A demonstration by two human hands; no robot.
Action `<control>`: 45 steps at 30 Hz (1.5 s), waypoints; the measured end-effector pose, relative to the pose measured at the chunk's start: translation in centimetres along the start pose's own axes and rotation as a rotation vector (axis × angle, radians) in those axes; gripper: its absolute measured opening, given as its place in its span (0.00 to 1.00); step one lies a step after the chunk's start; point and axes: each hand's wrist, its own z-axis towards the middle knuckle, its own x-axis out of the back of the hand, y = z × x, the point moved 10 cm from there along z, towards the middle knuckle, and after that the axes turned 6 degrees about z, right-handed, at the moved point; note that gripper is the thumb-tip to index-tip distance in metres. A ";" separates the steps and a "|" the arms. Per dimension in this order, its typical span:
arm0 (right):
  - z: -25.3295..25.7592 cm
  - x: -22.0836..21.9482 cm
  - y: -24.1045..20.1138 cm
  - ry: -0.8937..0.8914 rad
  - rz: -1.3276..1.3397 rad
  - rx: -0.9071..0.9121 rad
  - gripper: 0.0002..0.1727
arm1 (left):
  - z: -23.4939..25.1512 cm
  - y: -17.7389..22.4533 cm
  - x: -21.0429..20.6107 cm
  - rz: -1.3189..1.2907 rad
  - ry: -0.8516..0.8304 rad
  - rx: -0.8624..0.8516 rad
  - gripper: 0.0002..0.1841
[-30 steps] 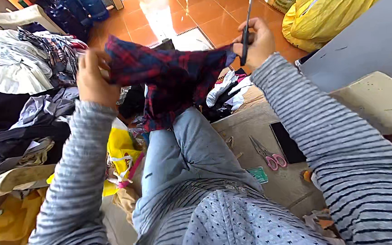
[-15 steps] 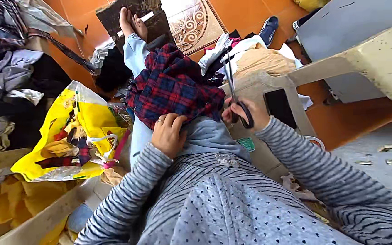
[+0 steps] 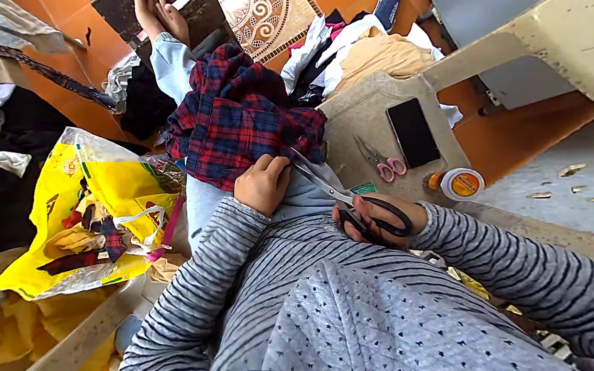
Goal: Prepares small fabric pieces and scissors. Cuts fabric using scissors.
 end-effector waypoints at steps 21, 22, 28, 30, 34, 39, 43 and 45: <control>1.6 -2.7 -2.6 0.263 0.198 0.158 0.19 | 0.2 3.5 0.8 -0.067 0.151 -0.047 0.06; 1.6 -2.7 -2.7 0.262 0.200 0.161 0.18 | 0.2 3.5 0.9 -0.066 0.155 -0.049 0.06; 1.8 -2.3 -2.5 0.286 0.219 0.106 0.21 | -0.2 3.7 1.0 -0.081 0.170 -0.070 0.06; 1.9 -2.2 -2.4 0.291 0.221 0.107 0.20 | -0.4 3.7 1.0 -0.075 0.173 -0.070 0.06; 2.0 -1.7 -2.2 0.290 0.195 0.126 0.17 | -0.7 3.5 1.0 -0.080 0.168 -0.065 0.06; 2.4 -0.7 -2.3 0.269 0.147 0.100 0.18 | -1.2 3.4 0.9 -0.067 0.151 -0.071 0.06; 3.2 0.4 -2.6 0.256 0.083 0.069 0.19 | -1.7 3.5 0.9 -0.058 0.129 -0.076 0.07; 3.4 0.9 -2.7 0.254 0.056 0.056 0.19 | -1.9 3.4 0.8 -0.058 0.124 -0.074 0.06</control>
